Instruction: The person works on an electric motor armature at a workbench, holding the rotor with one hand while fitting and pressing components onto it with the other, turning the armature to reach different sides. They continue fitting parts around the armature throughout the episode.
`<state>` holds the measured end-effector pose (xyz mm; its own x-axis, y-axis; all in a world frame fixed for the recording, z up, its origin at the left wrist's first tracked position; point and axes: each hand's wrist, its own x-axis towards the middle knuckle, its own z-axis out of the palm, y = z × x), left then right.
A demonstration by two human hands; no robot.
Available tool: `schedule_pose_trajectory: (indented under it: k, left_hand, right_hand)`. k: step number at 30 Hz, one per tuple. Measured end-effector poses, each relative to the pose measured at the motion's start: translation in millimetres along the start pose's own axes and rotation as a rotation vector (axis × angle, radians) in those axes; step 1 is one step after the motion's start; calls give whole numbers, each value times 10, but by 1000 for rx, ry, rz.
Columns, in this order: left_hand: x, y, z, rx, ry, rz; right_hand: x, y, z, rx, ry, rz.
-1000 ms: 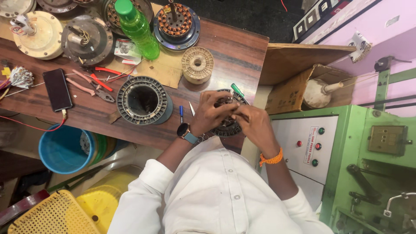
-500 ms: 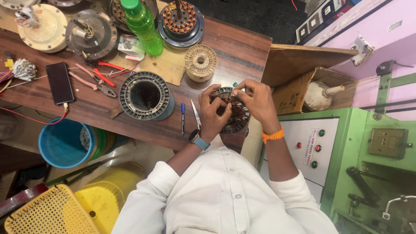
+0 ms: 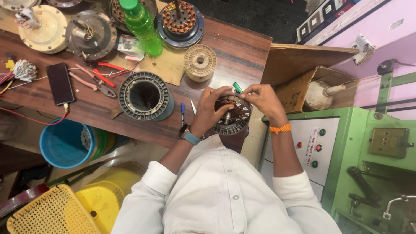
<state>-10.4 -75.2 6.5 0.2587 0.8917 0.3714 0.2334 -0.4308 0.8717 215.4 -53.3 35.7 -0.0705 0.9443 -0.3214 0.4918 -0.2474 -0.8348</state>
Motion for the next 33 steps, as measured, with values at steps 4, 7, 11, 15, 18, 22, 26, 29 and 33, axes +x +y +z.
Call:
schedule_pose_trajectory:
  k: [4,7,11,15,18,22,26,29,33]
  left_hand:
    - [79,-77,-51,-10,-118,82]
    - [74,-130,-41,12,-150,50]
    - [61,-178,-32,37,-153,116]
    - [3,-182,-16,190,-82,338]
    - [-118,-183,54,253,39,447]
    - [-227,-262,206,273,191,583]
    - [-291,-287,349,154,245,319]
    - [-328,-212,360,174,313,163]
    - [-297,-27,384,207,358,38]
  right_hand:
    - [-331,-106,-126,66,54,1]
    - [-517,-207,-106,-24,88,31]
    - [-617,-277,97,-151,151,-167]
    - [-731,-304,405,-314,200,-295]
    - [-839,-318,469,-248,244,-398]
    - [-964,-372,392,-155,224,-298]
    - [-970,-448,253,-226,156,-318]
    - [-766,-487,173,-233,159,-365]
    - [-283,-460,144,-255,148,-267]
